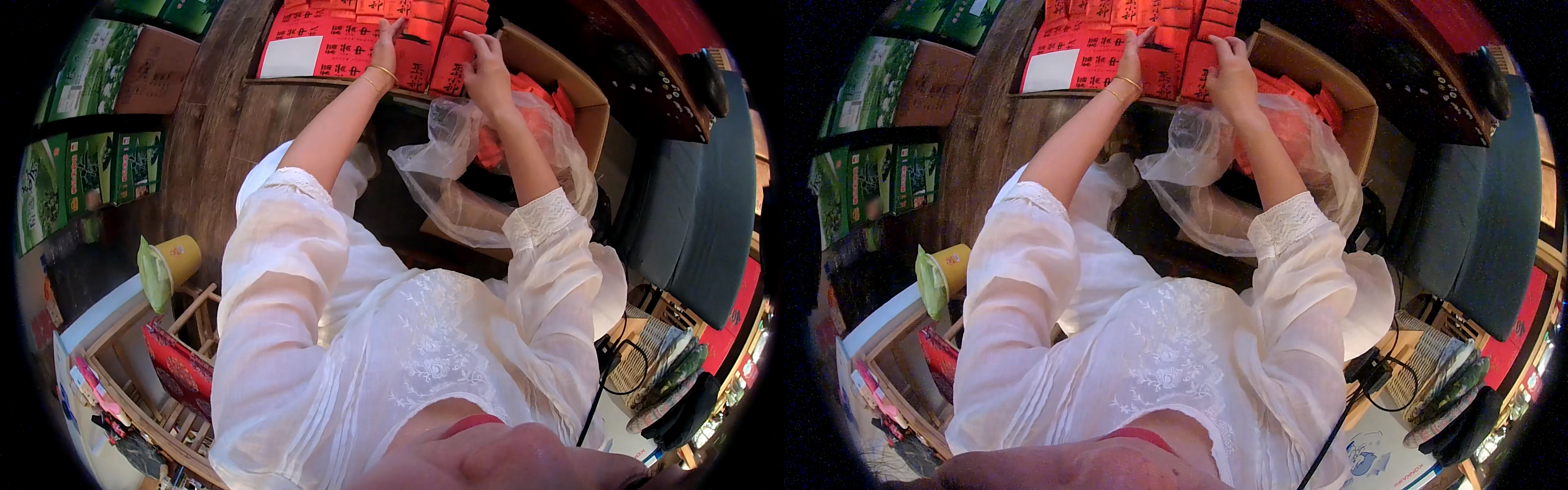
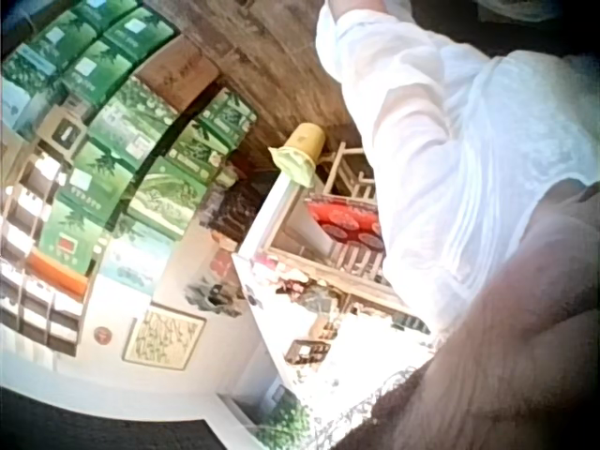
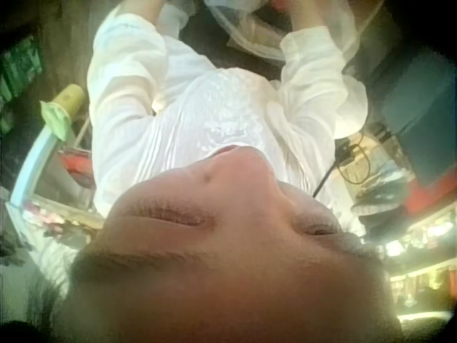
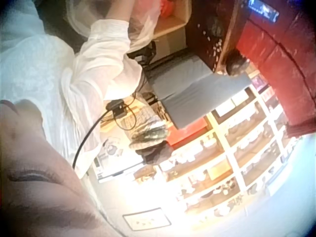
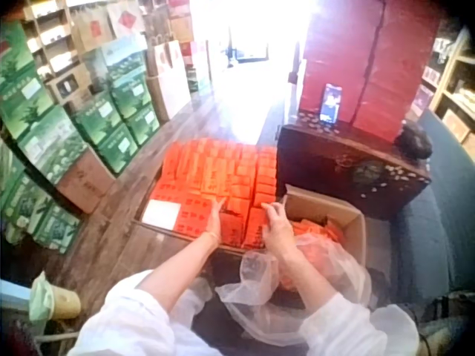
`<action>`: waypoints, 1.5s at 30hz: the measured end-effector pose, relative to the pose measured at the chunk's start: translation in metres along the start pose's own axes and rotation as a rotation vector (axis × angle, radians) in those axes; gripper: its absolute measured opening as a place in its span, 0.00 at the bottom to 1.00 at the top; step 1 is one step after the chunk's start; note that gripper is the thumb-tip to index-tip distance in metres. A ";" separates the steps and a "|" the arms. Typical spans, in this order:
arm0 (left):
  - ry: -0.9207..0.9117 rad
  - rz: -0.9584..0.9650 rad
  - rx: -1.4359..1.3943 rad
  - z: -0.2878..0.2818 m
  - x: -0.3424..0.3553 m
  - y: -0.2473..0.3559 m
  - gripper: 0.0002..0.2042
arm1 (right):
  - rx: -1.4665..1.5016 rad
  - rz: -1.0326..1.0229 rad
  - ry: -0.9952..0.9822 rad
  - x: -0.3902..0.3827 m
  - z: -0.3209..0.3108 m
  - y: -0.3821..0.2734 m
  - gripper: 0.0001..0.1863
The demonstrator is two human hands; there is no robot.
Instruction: The person repeatedly picks up small red packets from a cardboard box, places them into a clear plastic bag, and then removes them to place them back into the box. This repetitive cycle of inserting and removing the packets continues throughout the clip.
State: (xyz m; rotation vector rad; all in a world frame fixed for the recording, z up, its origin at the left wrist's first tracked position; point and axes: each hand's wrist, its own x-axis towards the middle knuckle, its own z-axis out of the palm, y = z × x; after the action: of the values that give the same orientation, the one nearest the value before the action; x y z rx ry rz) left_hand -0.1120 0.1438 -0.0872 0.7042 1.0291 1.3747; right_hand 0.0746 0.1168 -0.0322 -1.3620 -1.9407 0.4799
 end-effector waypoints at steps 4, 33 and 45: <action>-0.035 0.027 0.016 -0.007 0.022 -0.018 0.37 | -0.038 0.001 0.003 -0.004 0.002 -0.004 0.19; 0.073 0.093 0.427 -0.012 0.022 -0.025 0.32 | 0.006 0.052 -0.126 0.003 0.024 -0.020 0.30; -0.125 0.040 0.230 -0.006 0.021 -0.026 0.39 | 0.144 0.160 0.016 -0.004 0.006 -0.023 0.27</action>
State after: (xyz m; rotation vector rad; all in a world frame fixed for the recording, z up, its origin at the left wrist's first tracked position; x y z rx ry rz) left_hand -0.1079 0.1606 -0.1159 0.9735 1.0876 1.2413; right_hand 0.0553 0.1049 -0.0227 -1.4290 -1.7566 0.6701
